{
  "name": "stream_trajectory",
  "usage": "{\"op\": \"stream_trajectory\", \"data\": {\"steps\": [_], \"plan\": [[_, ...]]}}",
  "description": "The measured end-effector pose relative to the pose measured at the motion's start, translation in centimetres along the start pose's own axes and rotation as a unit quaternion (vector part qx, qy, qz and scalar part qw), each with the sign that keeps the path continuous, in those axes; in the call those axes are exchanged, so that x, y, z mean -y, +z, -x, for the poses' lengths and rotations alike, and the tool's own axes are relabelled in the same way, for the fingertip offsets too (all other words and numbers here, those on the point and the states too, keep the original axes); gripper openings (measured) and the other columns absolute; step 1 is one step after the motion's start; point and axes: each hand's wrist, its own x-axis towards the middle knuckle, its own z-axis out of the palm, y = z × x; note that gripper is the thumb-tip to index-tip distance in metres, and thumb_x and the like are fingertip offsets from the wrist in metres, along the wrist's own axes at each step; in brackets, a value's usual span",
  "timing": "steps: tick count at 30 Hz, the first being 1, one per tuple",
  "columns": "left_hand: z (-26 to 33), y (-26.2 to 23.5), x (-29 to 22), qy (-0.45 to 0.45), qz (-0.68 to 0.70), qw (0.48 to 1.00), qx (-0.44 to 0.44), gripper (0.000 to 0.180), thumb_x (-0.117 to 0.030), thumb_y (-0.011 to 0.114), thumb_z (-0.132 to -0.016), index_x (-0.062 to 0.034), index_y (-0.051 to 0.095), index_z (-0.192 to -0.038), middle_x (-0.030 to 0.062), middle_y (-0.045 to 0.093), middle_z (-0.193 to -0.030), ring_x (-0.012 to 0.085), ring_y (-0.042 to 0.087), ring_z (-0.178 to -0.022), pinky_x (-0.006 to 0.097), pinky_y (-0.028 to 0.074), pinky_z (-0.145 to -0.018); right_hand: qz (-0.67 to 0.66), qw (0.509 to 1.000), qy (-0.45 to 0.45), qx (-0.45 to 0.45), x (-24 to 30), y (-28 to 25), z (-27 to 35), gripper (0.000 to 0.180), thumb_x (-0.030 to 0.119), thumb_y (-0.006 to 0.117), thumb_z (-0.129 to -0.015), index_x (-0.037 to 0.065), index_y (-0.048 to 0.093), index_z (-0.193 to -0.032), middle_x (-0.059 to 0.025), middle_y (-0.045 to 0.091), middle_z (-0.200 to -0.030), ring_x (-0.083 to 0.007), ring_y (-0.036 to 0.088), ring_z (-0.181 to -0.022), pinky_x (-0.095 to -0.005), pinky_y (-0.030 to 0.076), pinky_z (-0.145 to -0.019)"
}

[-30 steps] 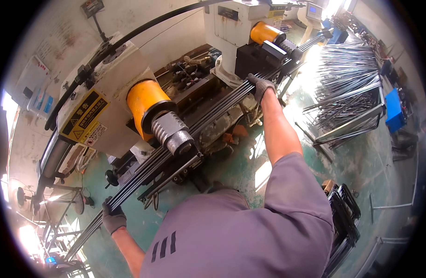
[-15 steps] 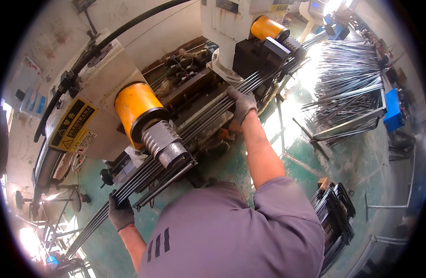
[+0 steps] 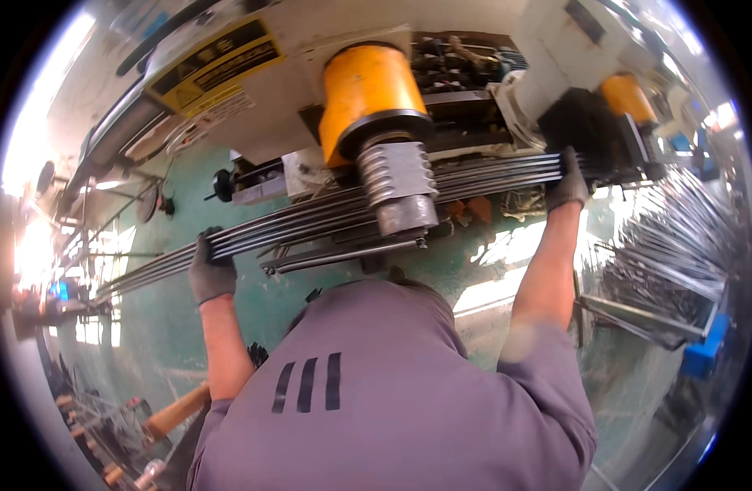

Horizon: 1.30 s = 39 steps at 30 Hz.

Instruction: The person repeatedly picks up bundles of long metal rods from the floor and feeds them into a yellow and white industrial bending machine. They align the rods, operate the machine to bend them, and then remove the finished pieces to place them into a metal rack. The cycle of loading, bending, and unloading continues throughout the clip.

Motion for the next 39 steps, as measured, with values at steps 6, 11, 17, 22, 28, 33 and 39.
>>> {"op": "stream_trajectory", "data": {"steps": [6,11,17,22,28,33,39], "plan": [[3.1,3.9,2.6,-0.070,0.064,0.996,0.006,0.023,-0.017,0.056,-0.094,0.0009,0.058,-0.109,0.0139,0.063,-0.105,0.0284,0.060,-0.101,0.041,0.048,-0.092,0.126,0.989,-0.061,0.051,-7.1,3.7,8.1,0.025,0.018,0.069,-0.087,0.000,0.065,-0.103,-0.0092,0.067,-0.099,-0.0199,0.063,-0.090,-0.0303,0.051,-0.078],[4.5,3.7,3.7,-0.144,0.008,0.988,0.048,0.031,-0.022,0.057,-0.094,-0.0003,0.055,-0.116,0.0119,0.062,-0.111,0.0285,0.059,-0.102,0.040,0.046,-0.091,0.088,0.993,-0.068,0.032,-4.5,2.1,5.0,0.023,0.013,0.069,-0.086,-0.001,0.065,-0.104,-0.0095,0.067,-0.097,-0.0200,0.063,-0.090,-0.0311,0.052,-0.077],[5.3,2.1,3.3,-0.079,0.069,0.992,0.063,0.042,-0.027,0.051,-0.097,0.0013,0.048,-0.127,0.0157,0.055,-0.123,0.0314,0.053,-0.114,0.047,0.042,-0.099,0.037,0.999,-0.010,0.036,-0.3,-1.3,-1.6,0.033,0.024,0.061,-0.092,-0.001,0.061,-0.114,-0.0121,0.065,-0.111,-0.0232,0.060,-0.104,-0.0356,0.048,-0.093],[5.5,0.2,0.8,-0.051,0.145,0.983,0.095,0.047,-0.032,0.046,-0.099,0.0026,0.043,-0.130,0.0189,0.048,-0.133,0.0358,0.042,-0.126,0.049,0.030,-0.110,0.067,0.995,0.075,-0.003,3.9,-1.5,-2.1,0.056,0.040,0.054,-0.092,0.003,0.047,-0.134,-0.0149,0.050,-0.134,-0.0308,0.049,-0.121,-0.0463,0.037,-0.104],[4.1,-2.1,-2.8,0.009,0.157,0.987,-0.025,0.043,-0.035,0.045,-0.098,-0.0019,0.047,-0.127,0.0159,0.052,-0.129,0.0343,0.047,-0.119,0.050,0.034,-0.107,0.122,0.985,-0.086,-0.087,4.9,-1.7,-4.0,0.055,0.040,0.043,-0.097,0.002,0.045,-0.136,-0.0136,0.047,-0.139,-0.0298,0.043,-0.129,-0.0461,0.029,-0.111],[-0.8,-10.1,-8.6,0.087,0.186,0.973,-0.106,0.041,-0.036,0.042,-0.099,-0.0024,0.055,-0.119,0.0132,0.060,-0.121,0.0327,0.053,-0.115,0.049,0.040,-0.102,-0.980,0.198,0.004,0.021,-1.5,-0.1,4.8,0.056,0.032,0.038,-0.096,0.006,0.031,-0.145,-0.0145,0.034,-0.148,-0.0348,0.025,-0.139,-0.0625,0.025,-0.106],[-8.2,-21.0,-18.4,0.167,0.182,0.962,-0.119,0.040,-0.036,0.040,-0.100,-0.0042,0.057,-0.116,0.0138,0.062,-0.113,0.0322,0.058,-0.106,0.049,0.045,-0.096,-0.975,0.137,-0.008,-0.175,-14.2,-5.1,12.2,0.042,0.028,0.039,-0.096,0.011,0.045,-0.134,-0.0074,0.041,-0.142,-0.0242,0.035,-0.132,-0.0595,0.026,-0.104]]}}
